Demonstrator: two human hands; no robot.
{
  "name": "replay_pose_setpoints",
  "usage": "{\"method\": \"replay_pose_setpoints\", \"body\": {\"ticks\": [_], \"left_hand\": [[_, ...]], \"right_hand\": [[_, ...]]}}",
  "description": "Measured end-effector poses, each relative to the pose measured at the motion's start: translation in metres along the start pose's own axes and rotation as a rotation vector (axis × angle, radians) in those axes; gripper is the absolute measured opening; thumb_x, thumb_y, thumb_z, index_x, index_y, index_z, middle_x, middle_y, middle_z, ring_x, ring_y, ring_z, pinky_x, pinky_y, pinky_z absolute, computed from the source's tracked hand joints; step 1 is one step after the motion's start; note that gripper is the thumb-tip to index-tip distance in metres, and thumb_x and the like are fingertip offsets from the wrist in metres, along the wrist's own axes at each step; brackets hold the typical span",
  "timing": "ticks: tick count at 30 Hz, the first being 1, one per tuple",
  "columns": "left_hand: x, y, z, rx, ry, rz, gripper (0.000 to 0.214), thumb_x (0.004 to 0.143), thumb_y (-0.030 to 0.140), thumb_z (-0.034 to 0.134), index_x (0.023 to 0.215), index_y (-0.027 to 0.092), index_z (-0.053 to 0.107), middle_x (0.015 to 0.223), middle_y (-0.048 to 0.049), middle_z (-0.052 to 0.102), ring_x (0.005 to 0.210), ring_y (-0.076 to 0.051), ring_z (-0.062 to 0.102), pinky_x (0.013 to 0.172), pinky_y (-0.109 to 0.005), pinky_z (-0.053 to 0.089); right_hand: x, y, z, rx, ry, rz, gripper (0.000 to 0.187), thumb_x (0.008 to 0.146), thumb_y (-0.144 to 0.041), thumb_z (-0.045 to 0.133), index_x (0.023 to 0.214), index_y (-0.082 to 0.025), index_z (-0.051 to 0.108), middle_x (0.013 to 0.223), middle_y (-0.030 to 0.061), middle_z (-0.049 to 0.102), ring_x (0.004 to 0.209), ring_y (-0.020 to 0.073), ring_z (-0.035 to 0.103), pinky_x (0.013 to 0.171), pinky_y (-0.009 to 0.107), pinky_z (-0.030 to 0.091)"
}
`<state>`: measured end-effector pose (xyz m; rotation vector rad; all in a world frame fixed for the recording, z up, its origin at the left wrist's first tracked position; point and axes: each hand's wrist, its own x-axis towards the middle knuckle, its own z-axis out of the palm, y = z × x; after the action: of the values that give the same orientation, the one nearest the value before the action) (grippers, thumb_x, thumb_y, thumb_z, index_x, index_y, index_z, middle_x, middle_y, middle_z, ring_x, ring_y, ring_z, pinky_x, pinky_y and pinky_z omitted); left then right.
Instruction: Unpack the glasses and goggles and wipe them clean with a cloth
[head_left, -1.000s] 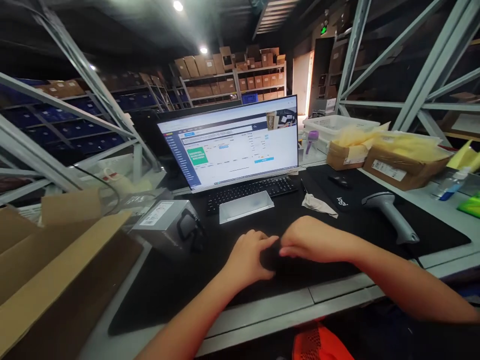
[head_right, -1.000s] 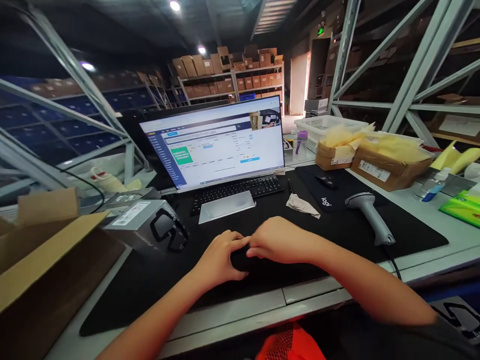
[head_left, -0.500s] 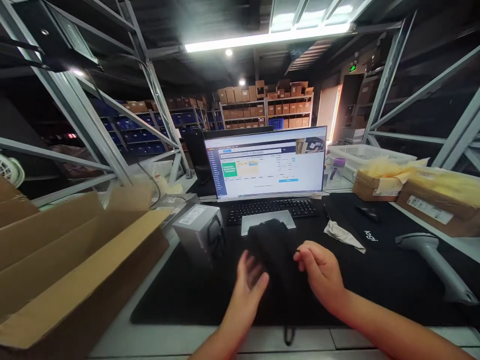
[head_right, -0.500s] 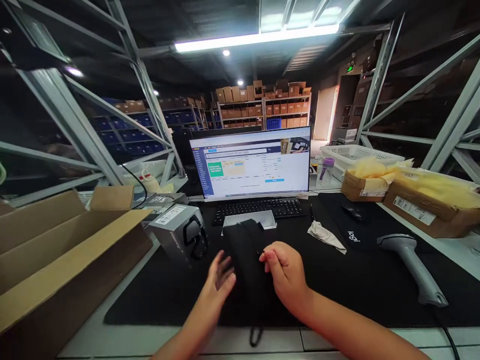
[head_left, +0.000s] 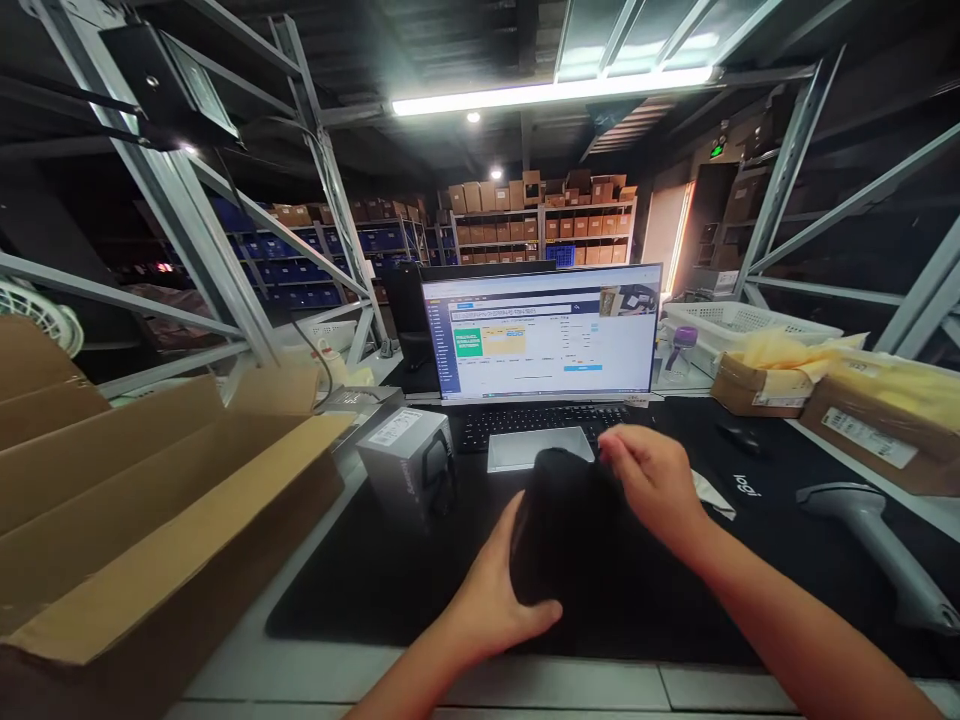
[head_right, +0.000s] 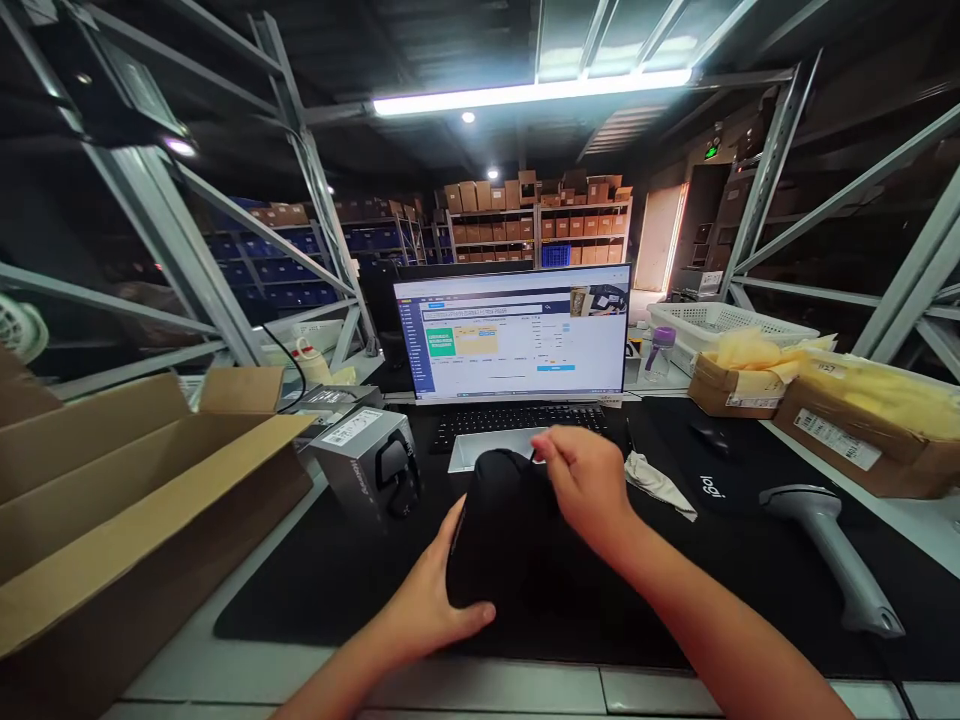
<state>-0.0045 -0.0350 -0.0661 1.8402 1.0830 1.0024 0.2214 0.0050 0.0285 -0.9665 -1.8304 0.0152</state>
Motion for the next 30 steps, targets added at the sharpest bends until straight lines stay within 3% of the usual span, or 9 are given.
{"method": "replay_pose_setpoints", "body": {"ticks": [3, 9, 12, 15, 17, 21, 24, 26, 30], "left_hand": [[-0.005, 0.004, -0.002, 0.221, -0.051, 0.059, 0.115, 0.061, 0.017, 0.078, 0.158, 0.027, 0.019, 0.16, -0.014, 0.034, 0.148, -0.036, 0.035, 0.122, -0.057, 0.029], [-0.008, -0.009, -0.003, 0.495, 0.06, 0.119, 0.111, 0.062, 0.014, 0.073, 0.158, 0.032, 0.02, 0.148, -0.0109, 0.047, 0.137, -0.033, 0.048, 0.115, -0.054, 0.043], [-0.004, -0.003, -0.006, 0.678, 0.227, 0.157, 0.11, 0.057, 0.011, 0.071, 0.156, 0.032, 0.027, 0.136, -0.0111, 0.053, 0.125, -0.034, 0.055, 0.106, -0.054, 0.05], [0.008, 0.022, -0.013, 0.853, 0.405, 0.327, 0.105, 0.059, 0.011, 0.07, 0.154, 0.03, 0.032, 0.133, -0.0129, 0.054, 0.12, -0.035, 0.057, 0.102, -0.057, 0.05], [0.025, 0.042, -0.019, 0.925, 0.467, 0.465, 0.099, 0.062, 0.011, 0.07, 0.152, 0.031, 0.035, 0.136, -0.0129, 0.054, 0.123, -0.036, 0.055, 0.106, -0.058, 0.046], [0.067, 0.049, -0.024, 0.818, 0.575, 0.497, 0.097, 0.071, 0.017, 0.077, 0.154, 0.029, 0.028, 0.152, -0.0142, 0.042, 0.141, -0.035, 0.042, 0.117, -0.057, 0.035], [0.089, 0.013, -0.023, 0.645, 0.536, 0.28, 0.104, 0.073, 0.031, 0.084, 0.156, 0.023, 0.022, 0.159, -0.0194, 0.03, 0.149, -0.037, 0.031, 0.119, -0.058, 0.034], [0.095, -0.019, -0.024, 0.613, 0.431, 0.092, 0.093, 0.071, 0.027, 0.086, 0.15, 0.02, 0.038, 0.162, -0.0227, 0.022, 0.15, -0.042, 0.029, 0.117, -0.062, 0.035], [0.089, -0.063, -0.027, 0.59, 0.32, 0.032, 0.016, 0.079, 0.011, 0.075, 0.094, 0.014, 0.07, 0.16, -0.0202, 0.032, 0.145, -0.04, 0.04, 0.116, -0.057, 0.04]], "right_hand": [[0.02, 0.013, 0.004, -0.038, -0.179, 0.186, 0.048, 0.102, -0.049, 0.039, 0.067, -0.021, 0.055, 0.063, 0.0005, 0.058, 0.063, 0.017, 0.054, 0.06, 0.028, 0.032], [0.029, 0.029, 0.011, 0.001, -0.44, 0.2, 0.039, 0.099, -0.043, 0.045, 0.07, -0.021, 0.06, 0.07, 0.0011, 0.065, 0.067, 0.0183, 0.06, 0.064, 0.03, 0.043], [0.022, 0.026, -0.008, 0.139, -0.524, 0.133, 0.031, 0.1, -0.041, 0.048, 0.117, -0.023, 0.067, 0.121, 0.0071, 0.07, 0.111, 0.0231, 0.065, 0.095, 0.036, 0.05], [0.013, 0.013, -0.025, 0.267, -0.582, -0.037, 0.074, 0.089, -0.054, 0.066, 0.153, -0.031, 0.037, 0.158, 0.0075, 0.04, 0.144, 0.0265, 0.04, 0.118, 0.043, 0.036], [0.011, 0.007, -0.028, 0.216, -0.473, -0.061, 0.092, 0.079, -0.056, 0.077, 0.155, -0.034, 0.031, 0.161, 0.0071, 0.035, 0.147, 0.0285, 0.036, 0.121, 0.046, 0.031], [0.02, 0.025, -0.029, 0.155, -0.069, 0.218, 0.088, 0.074, -0.058, 0.079, 0.147, -0.03, 0.04, 0.146, 0.0116, 0.051, 0.136, 0.033, 0.049, 0.117, 0.054, 0.036], [0.031, 0.059, -0.038, 0.196, 0.179, 0.374, 0.087, 0.072, -0.062, 0.078, 0.143, -0.026, 0.042, 0.139, 0.0145, 0.056, 0.126, 0.0344, 0.056, 0.11, 0.056, 0.042], [0.036, 0.076, -0.046, 0.169, 0.272, 0.391, 0.082, 0.074, -0.06, 0.077, 0.14, -0.025, 0.045, 0.136, 0.0145, 0.058, 0.123, 0.0339, 0.057, 0.108, 0.055, 0.043], [0.041, 0.086, -0.06, 0.208, 0.276, 0.325, 0.076, 0.074, -0.054, 0.079, 0.136, -0.024, 0.048, 0.129, 0.0125, 0.061, 0.117, 0.0323, 0.061, 0.102, 0.051, 0.049]]}}
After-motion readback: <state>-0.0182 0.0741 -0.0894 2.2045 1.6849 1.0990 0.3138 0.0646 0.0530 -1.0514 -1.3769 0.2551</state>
